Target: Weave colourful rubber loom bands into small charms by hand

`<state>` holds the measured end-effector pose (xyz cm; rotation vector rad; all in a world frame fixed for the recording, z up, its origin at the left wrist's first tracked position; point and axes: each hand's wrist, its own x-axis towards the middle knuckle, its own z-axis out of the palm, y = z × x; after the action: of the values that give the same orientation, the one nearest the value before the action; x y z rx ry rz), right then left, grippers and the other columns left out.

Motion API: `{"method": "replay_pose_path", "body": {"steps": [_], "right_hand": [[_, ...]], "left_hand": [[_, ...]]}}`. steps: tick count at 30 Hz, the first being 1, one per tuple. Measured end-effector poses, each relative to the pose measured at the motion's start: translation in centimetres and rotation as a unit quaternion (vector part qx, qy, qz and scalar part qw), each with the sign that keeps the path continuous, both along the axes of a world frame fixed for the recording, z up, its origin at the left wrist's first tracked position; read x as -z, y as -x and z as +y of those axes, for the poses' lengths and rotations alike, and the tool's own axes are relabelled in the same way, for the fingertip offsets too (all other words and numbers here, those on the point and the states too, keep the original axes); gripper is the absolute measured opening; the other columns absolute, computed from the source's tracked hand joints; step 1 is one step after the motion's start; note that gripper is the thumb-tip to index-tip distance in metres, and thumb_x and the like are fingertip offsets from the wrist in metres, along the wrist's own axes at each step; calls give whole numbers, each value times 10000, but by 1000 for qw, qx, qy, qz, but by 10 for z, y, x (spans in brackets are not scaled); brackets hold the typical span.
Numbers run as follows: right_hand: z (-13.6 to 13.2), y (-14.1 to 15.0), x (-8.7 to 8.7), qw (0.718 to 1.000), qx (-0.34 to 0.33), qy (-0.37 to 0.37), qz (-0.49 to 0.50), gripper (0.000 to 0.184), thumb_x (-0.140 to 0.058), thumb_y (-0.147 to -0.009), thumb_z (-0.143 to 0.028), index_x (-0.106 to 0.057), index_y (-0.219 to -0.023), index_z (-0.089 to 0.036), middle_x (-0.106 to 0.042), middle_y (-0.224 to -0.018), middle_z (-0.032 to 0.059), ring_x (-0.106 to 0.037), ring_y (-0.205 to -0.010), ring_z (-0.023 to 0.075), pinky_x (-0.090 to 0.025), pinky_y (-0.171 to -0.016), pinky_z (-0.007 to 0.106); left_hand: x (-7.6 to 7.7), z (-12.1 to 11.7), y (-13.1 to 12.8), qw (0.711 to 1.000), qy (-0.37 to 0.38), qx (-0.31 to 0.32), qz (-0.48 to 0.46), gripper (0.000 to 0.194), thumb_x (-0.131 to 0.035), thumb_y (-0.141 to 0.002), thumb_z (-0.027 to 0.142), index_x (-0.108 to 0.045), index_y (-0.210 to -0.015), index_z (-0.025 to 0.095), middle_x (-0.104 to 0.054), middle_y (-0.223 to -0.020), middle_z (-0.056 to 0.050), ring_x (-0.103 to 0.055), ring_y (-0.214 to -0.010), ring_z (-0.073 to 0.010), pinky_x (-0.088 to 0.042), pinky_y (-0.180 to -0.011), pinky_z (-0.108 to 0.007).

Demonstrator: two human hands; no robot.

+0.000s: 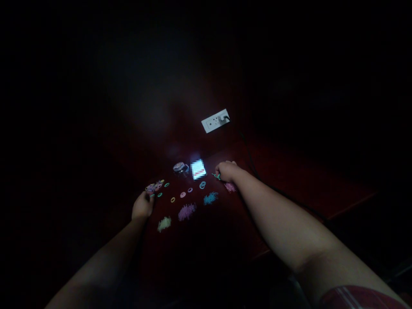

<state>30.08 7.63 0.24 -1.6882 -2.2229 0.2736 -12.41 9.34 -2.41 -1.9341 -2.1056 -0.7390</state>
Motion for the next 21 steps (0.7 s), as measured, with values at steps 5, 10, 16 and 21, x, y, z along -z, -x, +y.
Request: {"method": "replay_pose_path", "body": {"steps": [5,10,16,21], "right_hand": [[2,1,2,1000,-4,-8,-7,313,-604,-776,-225,-698,-1056,-330,-691,-1143,46,-578,-1094,255,-381,-878,354],[6,4,5,1000,-6,-14,-17,212,-605,-786,-264,-733,-952,-298,-697,-1110,63,-577,-1091,265,-383,-885,360],[5,6,5,1000,-1,-19,-18,156,-616,-778,-268,-720,-894,-262,-709,-1051,73,-593,-1053,258,-388,-864,342],[5,7,4,999,-5,-22,-23,149,-626,-774,-255,-716,-892,-255,-707,-1054,74,-591,-1055,260,-384,-858,335]], "left_hand": [[1,0,1,1000,2,-1,-5,172,-511,-863,339,-610,-937,219,-695,-1001,-79,-651,-897,-245,-503,-811,-330],[1,1,0,1000,7,-6,-8,166,-512,-856,331,-614,-920,217,-695,-998,-83,-649,-907,-258,-503,-814,-341],[0,1,0,1000,6,-8,-7,182,-516,-862,328,-623,-954,214,-693,-1033,-89,-646,-930,-265,-504,-835,-349],[2,1,1,1000,7,-10,-13,207,-512,-872,331,-633,-982,204,-695,-1049,-95,-649,-953,-258,-501,-860,-338]]}}
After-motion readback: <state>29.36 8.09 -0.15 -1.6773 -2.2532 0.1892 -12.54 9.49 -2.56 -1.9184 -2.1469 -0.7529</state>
